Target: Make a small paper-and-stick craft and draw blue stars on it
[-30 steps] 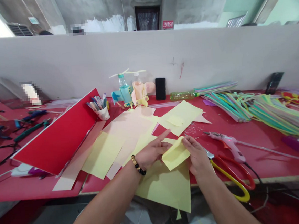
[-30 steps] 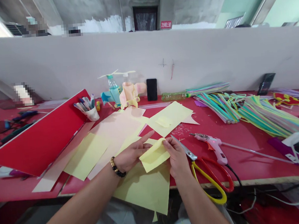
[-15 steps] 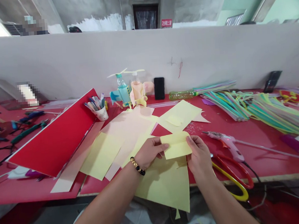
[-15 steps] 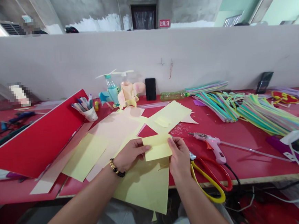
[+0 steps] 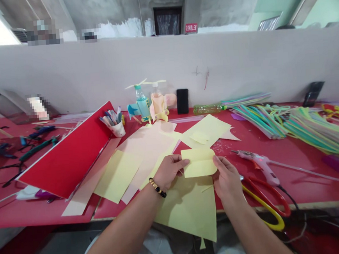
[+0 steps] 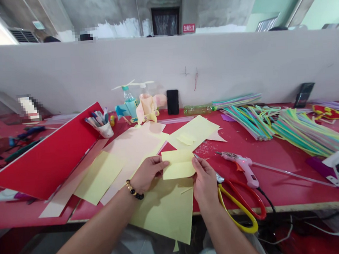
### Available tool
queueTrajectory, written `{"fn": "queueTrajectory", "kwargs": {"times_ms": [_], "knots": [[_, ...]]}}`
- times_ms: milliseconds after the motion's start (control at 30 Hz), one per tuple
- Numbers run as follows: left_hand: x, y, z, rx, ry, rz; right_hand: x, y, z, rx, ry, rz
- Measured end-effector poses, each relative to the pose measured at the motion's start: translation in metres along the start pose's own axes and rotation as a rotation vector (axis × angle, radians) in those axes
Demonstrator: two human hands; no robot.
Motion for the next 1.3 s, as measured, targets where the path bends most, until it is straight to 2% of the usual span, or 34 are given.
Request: {"fn": "queueTrajectory", "kwargs": {"times_ms": [200, 833, 1300], "knots": [[0.0, 0.003, 0.003, -0.002, 0.042, -0.019, -0.002, 0.002, 0.001, -0.011, 0.01, -0.006], [-0.001, 0.004, 0.0, 0.027, 0.01, -0.02, -0.005, 0.012, -0.007, -0.029, -0.019, -0.061], [-0.001, 0.004, -0.001, 0.057, -0.002, -0.028, -0.002, 0.008, -0.002, -0.017, -0.011, -0.076]]}}
Point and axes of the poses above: each hand's wrist, its own x-axis away from the middle knuckle, its own y-axis out of the back of the hand, z = x × y, the point moved 10 cm from there along -x, towards the middle knuckle, and after that the axes turned 6 degrees about z, right-handed, at the moved point
